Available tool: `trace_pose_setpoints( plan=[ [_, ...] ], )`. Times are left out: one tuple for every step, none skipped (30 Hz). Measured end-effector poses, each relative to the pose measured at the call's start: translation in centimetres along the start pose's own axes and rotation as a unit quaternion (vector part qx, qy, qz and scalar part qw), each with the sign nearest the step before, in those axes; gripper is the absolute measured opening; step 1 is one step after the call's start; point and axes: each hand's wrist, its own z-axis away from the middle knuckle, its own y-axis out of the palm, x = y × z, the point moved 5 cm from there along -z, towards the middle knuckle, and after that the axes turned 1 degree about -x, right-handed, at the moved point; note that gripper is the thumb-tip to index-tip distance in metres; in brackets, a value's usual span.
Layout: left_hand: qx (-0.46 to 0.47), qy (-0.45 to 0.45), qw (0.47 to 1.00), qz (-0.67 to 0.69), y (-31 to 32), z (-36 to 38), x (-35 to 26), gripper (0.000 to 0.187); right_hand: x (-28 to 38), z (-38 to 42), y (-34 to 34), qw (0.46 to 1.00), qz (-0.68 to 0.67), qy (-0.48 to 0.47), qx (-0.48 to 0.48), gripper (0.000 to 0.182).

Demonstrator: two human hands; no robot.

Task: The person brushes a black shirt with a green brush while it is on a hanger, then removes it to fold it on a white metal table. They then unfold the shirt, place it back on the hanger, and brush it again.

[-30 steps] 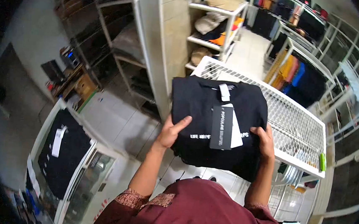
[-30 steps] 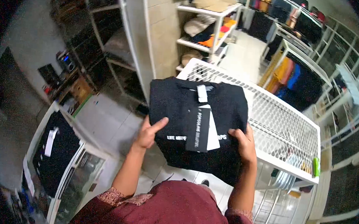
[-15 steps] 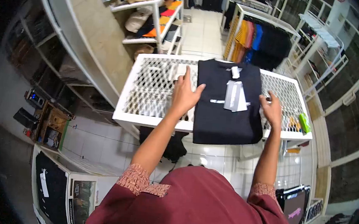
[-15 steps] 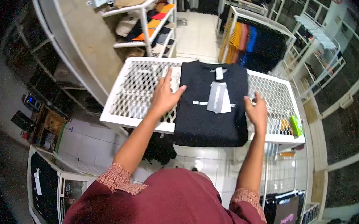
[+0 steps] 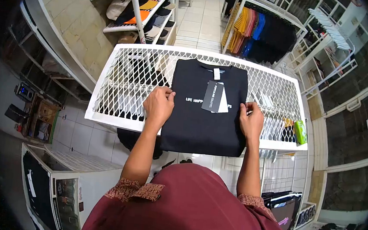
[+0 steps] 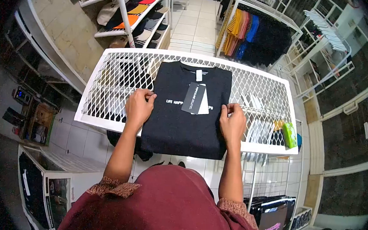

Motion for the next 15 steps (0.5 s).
trace_pose_setpoints(
  plan=[
    [-0.01,0.002,1.0,-0.001,0.0,0.0,-0.2,0.024,-0.5,-0.2,0.3,0.999,-0.039,-0.017,-0.007,0.026],
    [-0.02,0.005,1.0,-0.003,0.0,0.1,-0.5,0.019,-0.6,-0.5,0.4,0.999,-0.041,-0.018,-0.003,0.026],
    [-0.02,0.001,1.0,-0.005,0.0,0.3,-0.7,0.019,-1.0,-0.7,0.6,0.997,-0.078,0.015,0.015,0.027],
    [-0.031,-0.006,0.999,0.019,-0.3,0.3,-0.9,0.019,-1.4,-0.9,0.9,0.992,-0.114,0.049,0.032,0.028],
    [-0.043,-0.012,0.998,0.042,-0.5,0.2,-1.1,0.019,-1.7,-1.2,0.9,0.99,-0.124,0.051,0.046,0.028],
    [-0.042,-0.012,0.998,0.04,-0.5,0.0,-1.2,0.019,-2.4,-1.5,1.1,0.99,-0.125,0.053,0.048,0.028],
    [-0.039,-0.008,0.999,0.027,-0.5,0.0,-1.3,0.021,-3.5,-1.7,1.8,0.979,-0.173,0.074,0.075,0.028],
    [-0.038,-0.003,0.999,0.017,-0.5,-0.2,-1.5,0.023,-3.5,-2.1,2.1,0.966,-0.22,0.092,0.1,0.027],
    [-0.036,-0.002,0.999,0.015,0.1,-0.4,-1.1,0.023,-3.3,-2.1,2.2,0.956,-0.25,0.1,0.116,0.029],
    [-0.063,0.022,0.998,-0.01,0.9,-0.7,-0.6,0.024,-3.1,-2.2,2.1,0.956,-0.25,0.101,0.116,0.029],
    [-0.089,0.046,0.994,-0.035,1.2,-0.9,-0.5,0.026,-1.8,-2.0,1.5,0.955,-0.242,0.119,0.122,0.031],
    [-0.088,0.047,0.994,-0.036,1.2,-1.1,-0.7,0.026,-1.2,-1.9,1.2,0.954,-0.233,0.138,0.128,0.034],
    [-0.068,0.037,0.996,-0.041,1.1,-1.4,-1.0,0.027,-1.2,-2.0,1.4,0.954,-0.234,0.139,0.127,0.034],
    [-0.049,0.027,0.997,-0.046,1.2,-1.8,-1.3,0.029,-1.2,-2.2,1.8,0.945,-0.254,0.146,0.146,0.036],
    [-0.049,0.03,0.997,-0.047,1.3,-2.1,-1.4,0.029,-1.2,-2.3,2.2,0.935,-0.274,0.153,0.164,0.038]
  ],
)
